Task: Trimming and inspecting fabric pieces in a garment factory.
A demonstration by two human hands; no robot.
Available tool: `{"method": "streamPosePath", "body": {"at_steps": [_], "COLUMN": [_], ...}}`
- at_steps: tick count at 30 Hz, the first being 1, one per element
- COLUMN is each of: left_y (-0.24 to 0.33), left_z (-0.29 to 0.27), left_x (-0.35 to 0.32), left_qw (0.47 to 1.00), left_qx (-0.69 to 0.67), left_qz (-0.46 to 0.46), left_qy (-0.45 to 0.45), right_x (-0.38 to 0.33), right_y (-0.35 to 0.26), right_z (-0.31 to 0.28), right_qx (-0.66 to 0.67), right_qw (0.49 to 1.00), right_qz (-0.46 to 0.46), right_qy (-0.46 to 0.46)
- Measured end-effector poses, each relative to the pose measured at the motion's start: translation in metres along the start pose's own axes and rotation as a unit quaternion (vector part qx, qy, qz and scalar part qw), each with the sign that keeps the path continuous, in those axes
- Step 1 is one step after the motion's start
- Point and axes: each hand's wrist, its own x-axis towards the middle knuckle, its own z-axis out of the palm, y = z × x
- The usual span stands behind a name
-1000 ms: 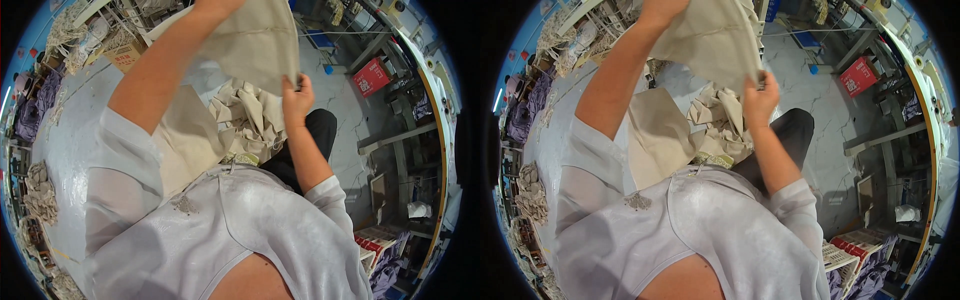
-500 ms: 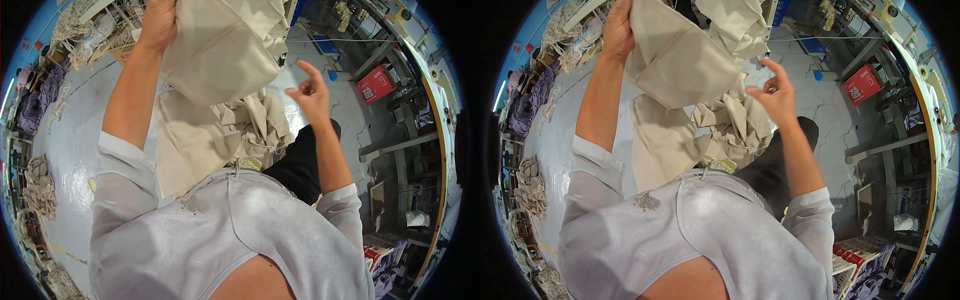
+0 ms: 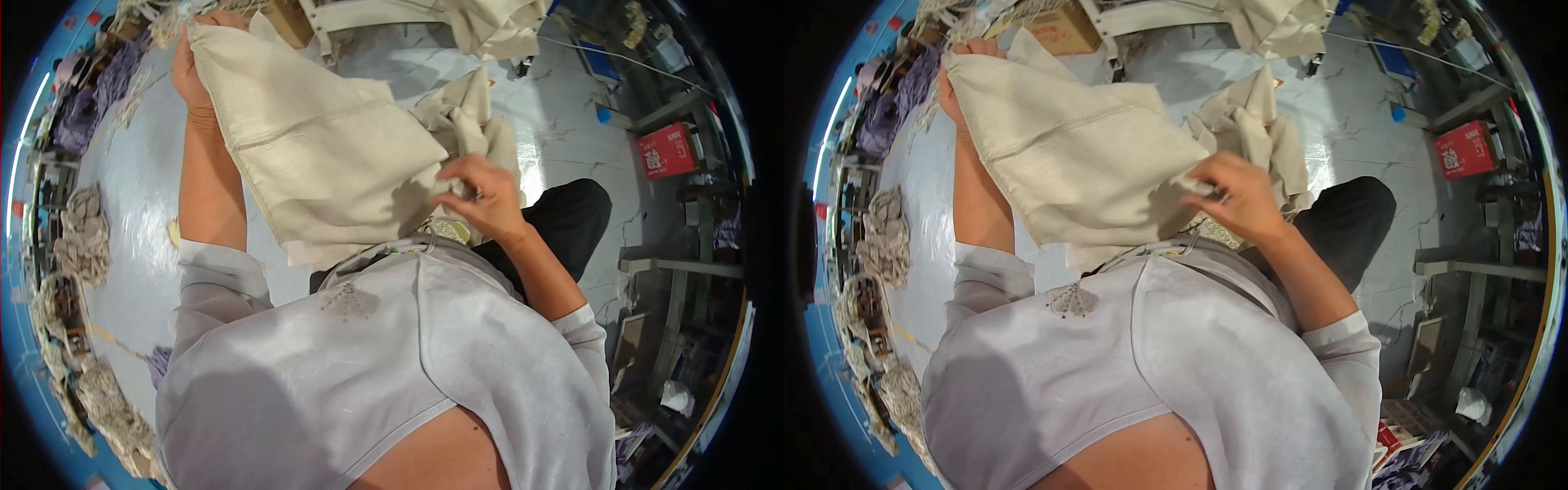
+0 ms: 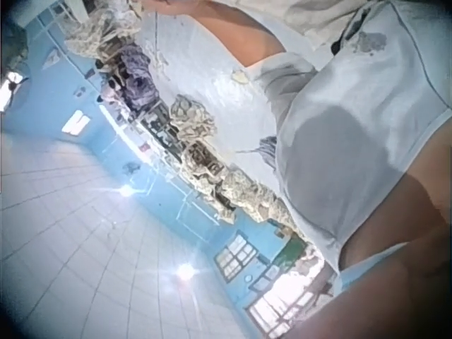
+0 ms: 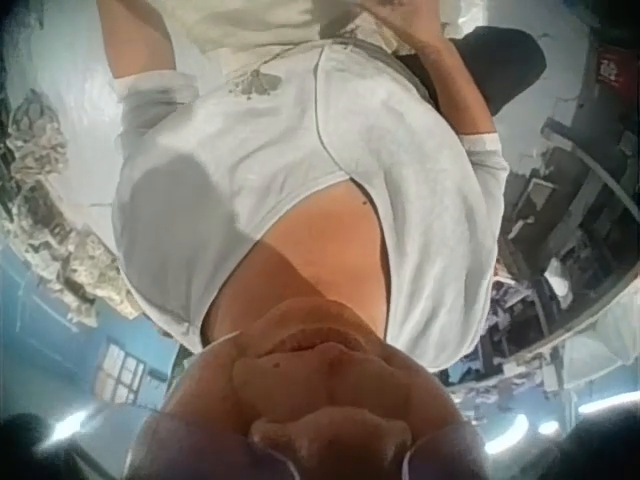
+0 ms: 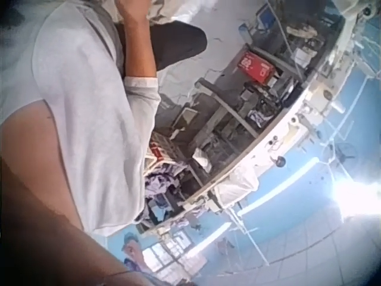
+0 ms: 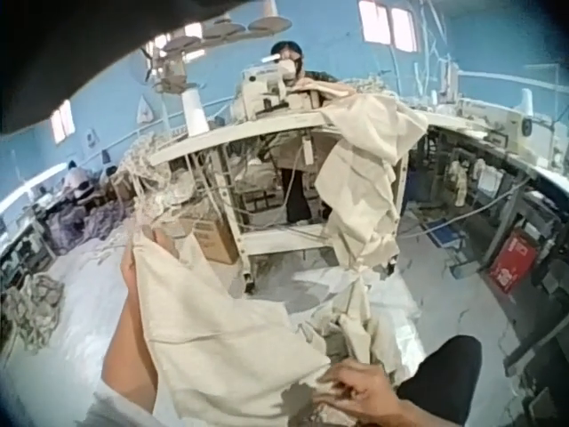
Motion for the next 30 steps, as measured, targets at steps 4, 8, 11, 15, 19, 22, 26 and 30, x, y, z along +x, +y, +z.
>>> {"method": "streamPosePath", "body": {"at_steps": [4, 8, 11, 15, 19, 22, 26, 30], "left_y": [0.006, 0.006, 0.0, -0.003, 0.014, 0.065, 0.055, 0.018], "left_z": [-0.029, -0.029, -0.027, -0.041, -0.045, -0.075, -0.007, -0.052], "left_x": [-0.031, -0.029, -0.023, -0.012, -0.002, -0.002, -0.011, -0.077], "left_qw": [0.999, 0.998, 0.999, 0.99, 0.995, 0.988, 0.955, 0.976], "left_qx": [-0.021, -0.004, -0.051, -0.134, -0.094, -0.152, 0.031, 0.057], "left_qz": [0.004, 0.003, 0.008, -0.008, 0.01, -0.039, 0.057, 0.005], "left_qy": [0.027, 0.059, -0.001, -0.051, -0.039, -0.002, 0.291, 0.209], "right_x": [0.011, 0.01, 0.02, 0.043, 0.071, 0.112, 0.167, 0.09], "right_y": [-0.005, 0.039, 0.071, 0.06, 0.058, 0.018, 0.019, -0.004], "right_z": [0.016, 0.049, 0.059, 0.056, 0.017, -0.058, -0.086, -0.007], "right_qx": [0.061, 0.043, 0.241, 0.295, 0.179, 0.086, 0.058, 0.027], "right_qw": [0.969, 0.975, 0.909, 0.862, 0.934, 0.945, 0.913, 0.966], "right_qz": [0.236, 0.213, 0.339, 0.409, 0.294, 0.206, -0.06, -0.102], "right_qy": [0.026, 0.055, 0.043, -0.054, 0.096, 0.241, 0.399, 0.237]}}
